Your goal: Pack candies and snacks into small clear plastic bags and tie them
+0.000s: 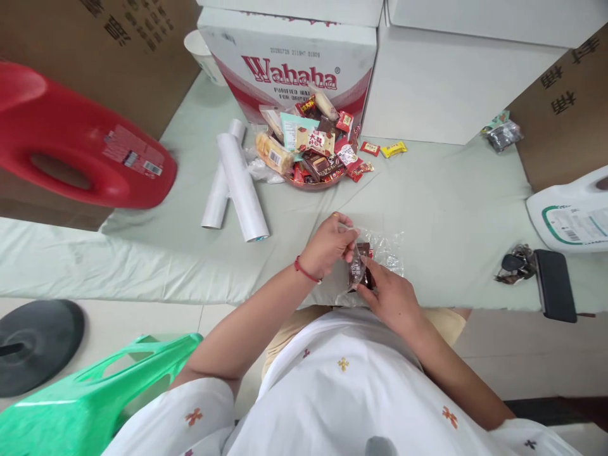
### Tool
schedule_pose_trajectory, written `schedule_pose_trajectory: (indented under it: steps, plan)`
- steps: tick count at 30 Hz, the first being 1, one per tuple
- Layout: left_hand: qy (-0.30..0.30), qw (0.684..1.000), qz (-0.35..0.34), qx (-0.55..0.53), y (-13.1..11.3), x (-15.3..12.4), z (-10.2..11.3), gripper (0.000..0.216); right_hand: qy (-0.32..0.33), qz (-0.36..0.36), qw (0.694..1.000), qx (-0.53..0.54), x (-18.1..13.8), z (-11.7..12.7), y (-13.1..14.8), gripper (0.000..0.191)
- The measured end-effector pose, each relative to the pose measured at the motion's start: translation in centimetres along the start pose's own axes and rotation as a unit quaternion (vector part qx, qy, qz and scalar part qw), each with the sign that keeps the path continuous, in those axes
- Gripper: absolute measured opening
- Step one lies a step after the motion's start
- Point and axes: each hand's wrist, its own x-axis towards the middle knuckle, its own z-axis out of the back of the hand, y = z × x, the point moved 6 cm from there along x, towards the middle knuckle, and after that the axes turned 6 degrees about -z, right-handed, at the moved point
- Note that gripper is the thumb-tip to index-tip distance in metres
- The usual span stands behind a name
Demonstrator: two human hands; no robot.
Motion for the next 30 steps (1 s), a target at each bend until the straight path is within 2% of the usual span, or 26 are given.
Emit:
schedule_pose_trajectory:
  steps: [5, 11, 12, 14, 16, 17, 19, 21, 24, 27, 30]
  plan:
    - [0.039, 0.997, 0.052, -0.035, 1.3, 1.1, -3.4, 0.018, -0.01, 0.004, 0.996, 0.093, 0.2, -0.1, -0.7, 0.048]
    - [0.072, 0.991, 0.082, -0.073, 2.8, 1.5, -4.1, 0.022, -0.005, 0.051, 0.976, 0.213, -0.4, 0.2, -2.5, 0.037]
    - [0.08, 0.991, 0.079, -0.077, 3.1, 1.5, -4.1, 0.022, -0.031, 0.054, 0.974, 0.216, -0.6, 0.5, -3.0, 0.035]
    - [0.088, 0.991, 0.068, -0.076, 3.5, 1.7, -3.9, 0.023, -0.125, 0.064, 0.968, 0.206, -1.4, 1.5, -3.7, 0.028]
    - [0.094, 0.993, 0.053, -0.056, 3.8, 1.9, -3.8, 0.023, -0.217, 0.107, 0.953, 0.183, -2.5, 2.5, -3.7, 0.023]
    - [0.098, 0.993, 0.046, -0.036, 3.9, 2.0, -3.7, 0.022, -0.241, 0.144, 0.945, 0.168, -2.9, 2.8, -3.2, 0.025]
    - [0.115, 0.993, 0.029, 0.028, 4.1, 2.1, -3.7, 0.02, -0.233, 0.235, 0.935, 0.129, -3.5, 2.8, -1.6, 0.037]
    - [0.141, 0.984, -0.006, 0.107, 4.1, 2.1, -3.9, 0.016, -0.202, 0.311, 0.926, 0.074, -3.7, 2.3, 0.1, 0.042]
    - [0.172, 0.958, -0.112, 0.201, 3.8, 1.8, -4.4, 0.012, -0.183, 0.367, 0.912, 0.011, -3.9, 1.7, 1.5, 0.028]
    - [0.191, 0.914, -0.223, 0.279, 3.6, 1.1, -4.7, 0.017, -0.172, 0.382, 0.908, 0.0, -4.5, 1.3, 1.1, 0.022]
    - [0.204, 0.872, -0.288, 0.34, 3.7, 0.4, -4.8, 0.016, -0.149, 0.385, 0.911, 0.009, -5.3, 0.5, -0.5, 0.023]
